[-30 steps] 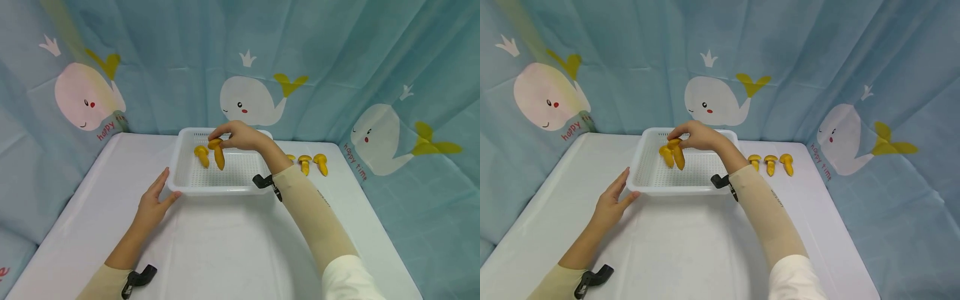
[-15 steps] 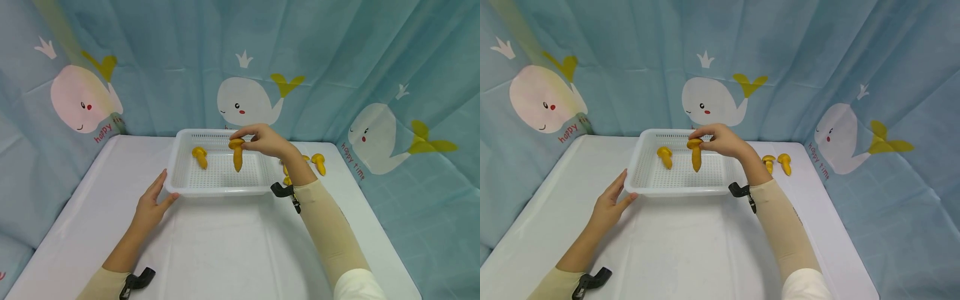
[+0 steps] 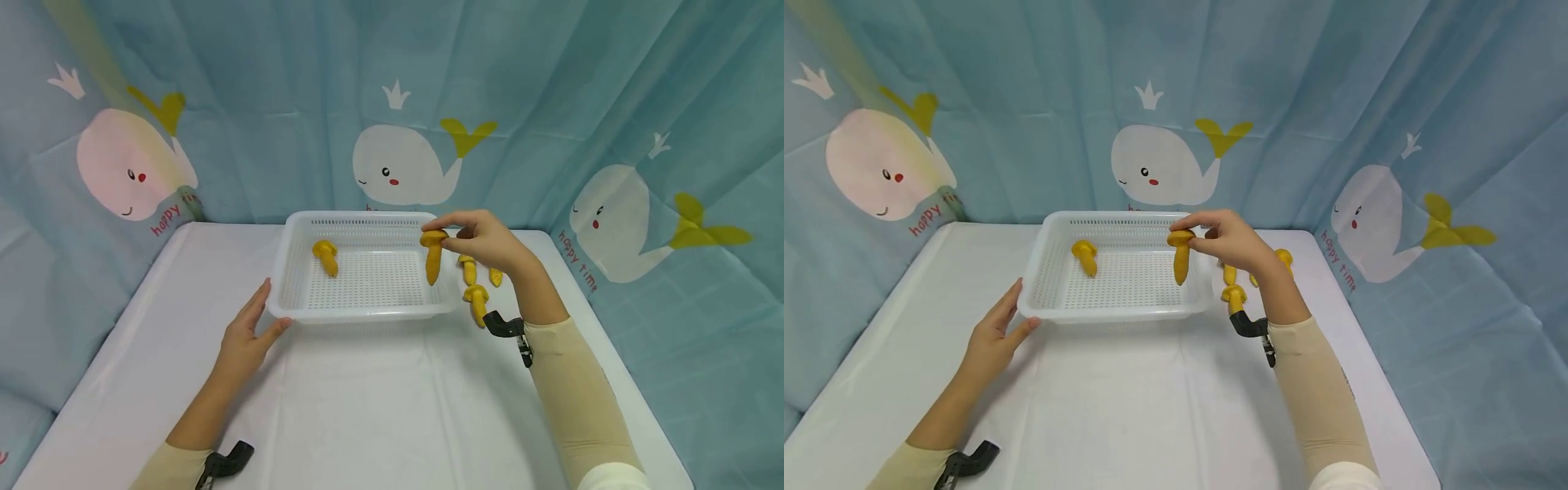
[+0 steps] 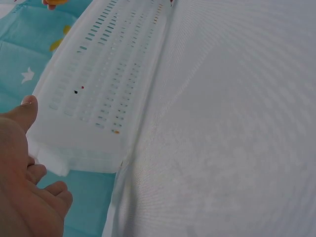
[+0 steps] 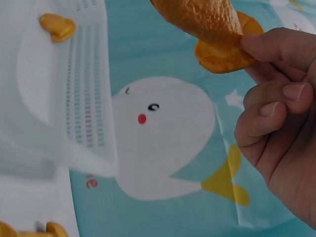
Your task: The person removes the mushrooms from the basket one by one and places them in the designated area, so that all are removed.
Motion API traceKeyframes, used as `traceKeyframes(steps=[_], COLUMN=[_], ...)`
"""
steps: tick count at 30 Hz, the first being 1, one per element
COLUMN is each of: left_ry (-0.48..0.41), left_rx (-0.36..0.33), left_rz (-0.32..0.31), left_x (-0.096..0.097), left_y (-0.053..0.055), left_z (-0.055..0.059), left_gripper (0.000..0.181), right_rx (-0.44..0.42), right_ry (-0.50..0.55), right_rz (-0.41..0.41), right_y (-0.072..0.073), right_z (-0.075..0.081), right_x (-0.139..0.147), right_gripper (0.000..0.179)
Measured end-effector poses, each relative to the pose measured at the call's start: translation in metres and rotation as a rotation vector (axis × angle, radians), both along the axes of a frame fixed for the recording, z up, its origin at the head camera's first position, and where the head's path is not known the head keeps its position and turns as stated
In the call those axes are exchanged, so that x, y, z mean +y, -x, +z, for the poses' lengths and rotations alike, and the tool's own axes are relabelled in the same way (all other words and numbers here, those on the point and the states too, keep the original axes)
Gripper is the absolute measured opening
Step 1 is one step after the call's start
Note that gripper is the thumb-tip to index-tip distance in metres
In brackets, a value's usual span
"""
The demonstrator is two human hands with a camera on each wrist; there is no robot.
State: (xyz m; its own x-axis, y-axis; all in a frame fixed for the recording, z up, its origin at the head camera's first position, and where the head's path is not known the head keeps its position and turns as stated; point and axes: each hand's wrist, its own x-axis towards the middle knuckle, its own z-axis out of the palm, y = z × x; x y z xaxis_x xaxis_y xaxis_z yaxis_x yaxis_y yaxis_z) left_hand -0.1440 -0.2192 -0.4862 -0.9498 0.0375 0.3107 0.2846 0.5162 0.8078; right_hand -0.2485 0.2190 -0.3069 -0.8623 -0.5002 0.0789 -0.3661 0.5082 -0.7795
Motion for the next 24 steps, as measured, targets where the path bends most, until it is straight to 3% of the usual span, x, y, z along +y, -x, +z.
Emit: traceKeyframes(steps=[12,18,24], left_ry=[0.031,0.025,0.031], left_rx=[0.017,0.013,-0.002], left_rz=[0.013,0.009,0.01], left_x=[0.0,-0.001,-0.001], left_y=[0.0,0.001,0.0], left_z=[-0.003,-0.003,-0.003], left_gripper=[0.089,0.089,0.09], right_rx=[0.016,0.084,0.034], right_ry=[-0.004,0.007,0.047], right_rz=[-0.147,-0.145,-0.149], right_y=[-0.017,-0.027,-0.034], right_z=[-0.022,-0.032,-0.044], right_x=[0.061,0.086,0.105], right_gripper=[0.03,0.031,0.028])
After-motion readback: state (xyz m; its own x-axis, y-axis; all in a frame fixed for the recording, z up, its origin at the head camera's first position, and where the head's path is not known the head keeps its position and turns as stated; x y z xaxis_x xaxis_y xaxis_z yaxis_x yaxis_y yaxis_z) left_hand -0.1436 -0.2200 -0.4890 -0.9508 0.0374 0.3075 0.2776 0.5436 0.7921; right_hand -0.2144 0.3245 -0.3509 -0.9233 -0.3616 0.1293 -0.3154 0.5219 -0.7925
